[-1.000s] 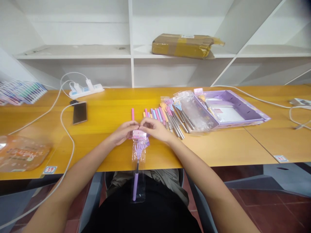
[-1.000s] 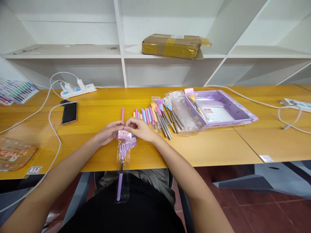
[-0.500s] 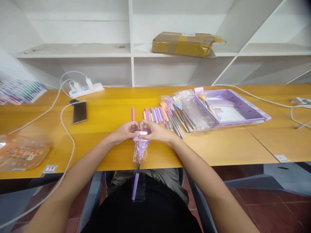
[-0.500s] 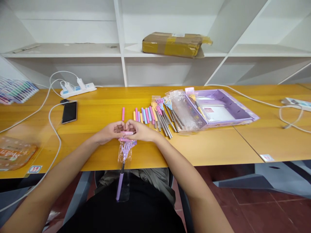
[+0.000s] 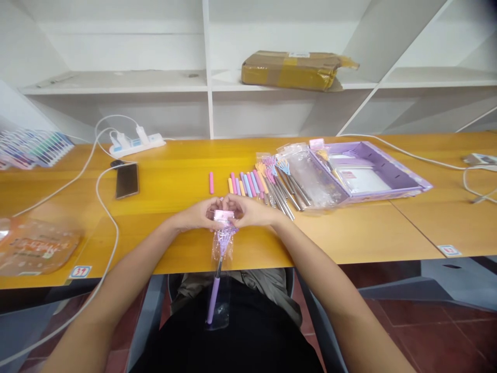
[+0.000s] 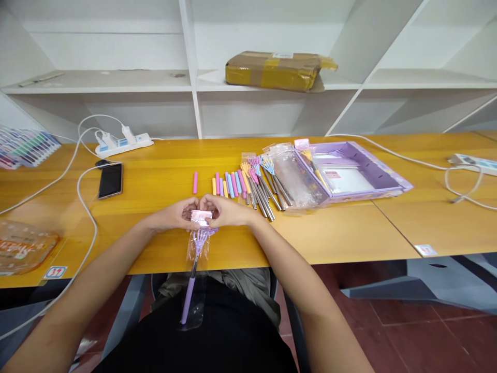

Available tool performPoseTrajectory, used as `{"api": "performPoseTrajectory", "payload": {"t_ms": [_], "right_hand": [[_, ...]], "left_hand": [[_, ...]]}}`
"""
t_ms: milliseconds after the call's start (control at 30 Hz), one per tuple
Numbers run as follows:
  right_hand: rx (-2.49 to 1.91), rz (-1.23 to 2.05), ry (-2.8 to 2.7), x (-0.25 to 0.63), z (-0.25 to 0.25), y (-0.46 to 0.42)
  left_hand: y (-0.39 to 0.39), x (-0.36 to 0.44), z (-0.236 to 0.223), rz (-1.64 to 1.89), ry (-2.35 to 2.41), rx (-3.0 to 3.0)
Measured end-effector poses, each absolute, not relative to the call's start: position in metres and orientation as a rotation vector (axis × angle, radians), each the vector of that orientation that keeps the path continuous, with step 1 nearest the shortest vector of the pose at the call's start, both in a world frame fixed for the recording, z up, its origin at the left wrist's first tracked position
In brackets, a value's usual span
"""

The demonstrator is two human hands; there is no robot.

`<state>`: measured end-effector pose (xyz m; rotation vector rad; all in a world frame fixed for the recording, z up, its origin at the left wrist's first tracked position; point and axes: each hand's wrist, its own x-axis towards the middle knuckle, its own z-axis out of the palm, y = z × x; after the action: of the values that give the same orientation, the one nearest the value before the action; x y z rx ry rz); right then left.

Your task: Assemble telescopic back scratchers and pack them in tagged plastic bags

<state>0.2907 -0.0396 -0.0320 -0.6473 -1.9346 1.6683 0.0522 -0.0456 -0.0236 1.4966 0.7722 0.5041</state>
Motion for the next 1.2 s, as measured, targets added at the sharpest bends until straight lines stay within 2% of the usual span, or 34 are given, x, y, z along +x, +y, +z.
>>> {"api": "performPoseTrajectory", "payload": {"t_ms": [200, 267, 433, 500, 600, 700, 867, 967, 1067, 1200], "right_hand": [[-0.584, 1.713, -1.833, 0.294, -0.028, -0.037], [-0.609, 1.738, -1.753, 0.296, -0.027, -0.035], [-0.644, 1.814, -1.828, 0.297, -0.027, -0.034], [-0.708, 1.739, -2.026, 0.296, -0.025, -0.035], [-0.819, 1.607, -2.082, 0.297, -0.018, -0.032], [-0.955, 1.298, -1.967, 0.314, -0.001, -0.023], [-1.369, 0.409, -1.766, 0.391, 0.045, 0.001], [-1.714, -0.118, -1.406, 0.450, 0.064, 0.016], [-1.808, -0.386, -1.100, 0.503, 0.066, 0.025], [-1.855, -0.605, -0.920, 0.550, 0.044, 0.030]], "left_hand": [[-0.052, 0.053, -0.017, 0.281, 0.687, 1.525], [-0.053, 0.052, -0.014, 0.318, 0.658, 1.486], [-0.043, 0.050, -0.012, 0.904, 0.786, 1.207], [-0.037, 0.051, -0.011, 1.134, 0.860, 1.083], [-0.033, 0.052, -0.009, 1.294, 0.866, 0.984], [-0.035, 0.051, -0.005, 1.289, 0.805, 0.960], [-0.041, 0.052, -0.005, 1.170, 0.773, 1.016], [-0.043, 0.053, -0.009, 1.114, 0.770, 1.040], [-0.043, 0.054, -0.012, 1.070, 0.769, 1.071], [-0.042, 0.054, -0.018, 1.035, 0.781, 1.111]]}}
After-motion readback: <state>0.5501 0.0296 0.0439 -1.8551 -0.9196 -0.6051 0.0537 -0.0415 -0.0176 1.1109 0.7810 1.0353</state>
